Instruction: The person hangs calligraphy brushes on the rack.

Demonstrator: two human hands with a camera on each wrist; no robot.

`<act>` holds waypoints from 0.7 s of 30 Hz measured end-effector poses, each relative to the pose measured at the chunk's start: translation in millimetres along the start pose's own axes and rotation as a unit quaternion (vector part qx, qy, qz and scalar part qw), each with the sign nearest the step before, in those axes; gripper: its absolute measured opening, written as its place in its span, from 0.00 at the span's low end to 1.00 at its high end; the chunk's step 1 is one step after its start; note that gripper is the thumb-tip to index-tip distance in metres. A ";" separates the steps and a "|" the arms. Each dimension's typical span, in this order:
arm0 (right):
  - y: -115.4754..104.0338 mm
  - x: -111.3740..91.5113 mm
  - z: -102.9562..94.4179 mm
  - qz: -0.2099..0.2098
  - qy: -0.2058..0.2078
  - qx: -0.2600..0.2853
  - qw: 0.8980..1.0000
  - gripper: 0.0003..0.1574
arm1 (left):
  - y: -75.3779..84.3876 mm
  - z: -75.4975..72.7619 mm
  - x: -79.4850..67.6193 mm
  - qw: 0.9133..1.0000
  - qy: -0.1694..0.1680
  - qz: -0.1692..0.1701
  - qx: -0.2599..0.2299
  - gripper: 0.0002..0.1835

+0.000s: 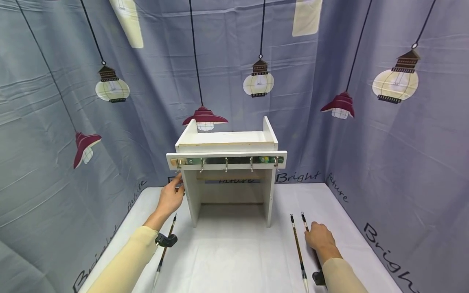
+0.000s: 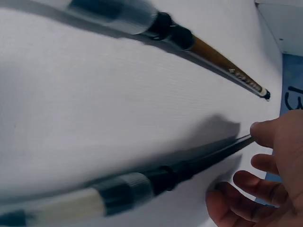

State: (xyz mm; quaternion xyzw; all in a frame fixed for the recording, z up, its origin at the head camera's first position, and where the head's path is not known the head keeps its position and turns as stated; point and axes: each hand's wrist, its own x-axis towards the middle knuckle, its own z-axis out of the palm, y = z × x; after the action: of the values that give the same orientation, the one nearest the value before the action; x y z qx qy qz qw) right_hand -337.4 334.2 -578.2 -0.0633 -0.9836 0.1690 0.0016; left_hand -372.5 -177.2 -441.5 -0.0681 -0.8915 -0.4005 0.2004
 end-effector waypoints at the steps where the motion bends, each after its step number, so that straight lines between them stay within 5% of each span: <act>1: 0.7 -0.5 1.4 -0.003 0.000 0.002 1.000 0.30 | 0.5 0.1 0.2 1.000 0.001 0.000 0.000 0.27; 11: 6.4 -0.5 9.9 -0.025 0.020 0.017 0.999 0.10 | 2.7 2.5 2.8 1.000 0.006 0.008 -0.019 0.28; 21: 4.7 1.5 14.8 -0.011 0.031 0.022 0.999 0.11 | 0.6 4.1 1.1 1.000 0.014 0.022 -0.018 0.29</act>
State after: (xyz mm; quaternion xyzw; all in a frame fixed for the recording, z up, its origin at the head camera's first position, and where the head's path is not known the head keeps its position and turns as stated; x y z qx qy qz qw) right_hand -338.7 333.9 -593.7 -0.0581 -0.9796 0.1890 0.0357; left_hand -374.5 -173.7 -443.1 -0.0856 -0.8795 -0.4133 0.2200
